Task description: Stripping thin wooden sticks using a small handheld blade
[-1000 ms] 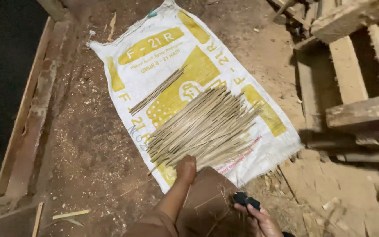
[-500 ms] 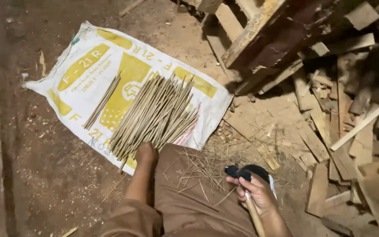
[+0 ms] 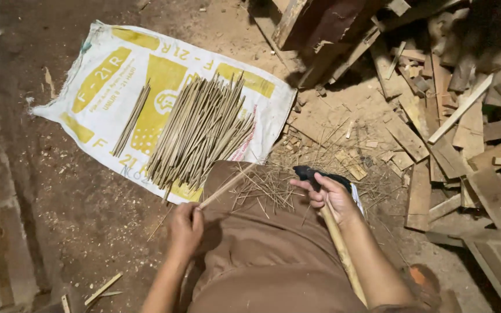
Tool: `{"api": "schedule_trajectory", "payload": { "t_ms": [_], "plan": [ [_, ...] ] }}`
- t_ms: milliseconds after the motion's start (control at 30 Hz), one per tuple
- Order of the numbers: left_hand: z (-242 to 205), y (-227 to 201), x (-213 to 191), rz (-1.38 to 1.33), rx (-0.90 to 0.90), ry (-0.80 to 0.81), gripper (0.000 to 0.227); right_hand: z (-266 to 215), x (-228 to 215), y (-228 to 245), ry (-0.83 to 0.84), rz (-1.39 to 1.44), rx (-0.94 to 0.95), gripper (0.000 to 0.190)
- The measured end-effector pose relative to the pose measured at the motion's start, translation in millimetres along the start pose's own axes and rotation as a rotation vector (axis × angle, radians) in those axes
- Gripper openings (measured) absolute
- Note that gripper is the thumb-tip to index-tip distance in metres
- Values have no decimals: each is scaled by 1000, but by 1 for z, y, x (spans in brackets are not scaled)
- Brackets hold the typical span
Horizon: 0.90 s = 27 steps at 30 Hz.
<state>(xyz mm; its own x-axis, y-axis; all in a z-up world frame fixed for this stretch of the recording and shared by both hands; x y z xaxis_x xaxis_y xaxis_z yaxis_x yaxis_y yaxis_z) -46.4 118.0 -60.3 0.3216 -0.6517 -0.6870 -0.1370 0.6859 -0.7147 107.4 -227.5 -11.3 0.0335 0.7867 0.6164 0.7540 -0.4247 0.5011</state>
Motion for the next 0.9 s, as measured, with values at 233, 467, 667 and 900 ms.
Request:
{"api": "schedule_trajectory", "payload": {
  "t_ms": [233,467,667,900],
  "plan": [
    [-9,-74,-10,-192,20,319,19,20,-14,9,-11,-190,-145,6],
    [21,-117,37,-229,172,203,13,-4,48,-20,-75,-337,-68,20],
    [29,-126,46,-176,214,172,11,2,46,3,-24,-236,-27,17],
    [21,-134,20,-370,-200,429,13,-7,-40,121,-189,43,-334,62]
  ]
}}
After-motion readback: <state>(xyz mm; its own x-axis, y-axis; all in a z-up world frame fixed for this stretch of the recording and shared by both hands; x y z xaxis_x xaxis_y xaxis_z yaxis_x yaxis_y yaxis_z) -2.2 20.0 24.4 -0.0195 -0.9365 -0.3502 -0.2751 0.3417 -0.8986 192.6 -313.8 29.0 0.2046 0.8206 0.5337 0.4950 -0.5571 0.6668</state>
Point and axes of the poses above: each hand's wrist, its own z-axis towards the middle knuckle, its own x-axis out of the palm, y = z × x, the point moved 4 cm from there along z, towards the middle knuckle, and after that the axes turned 7 degrees about x, right-handed, at the moved point
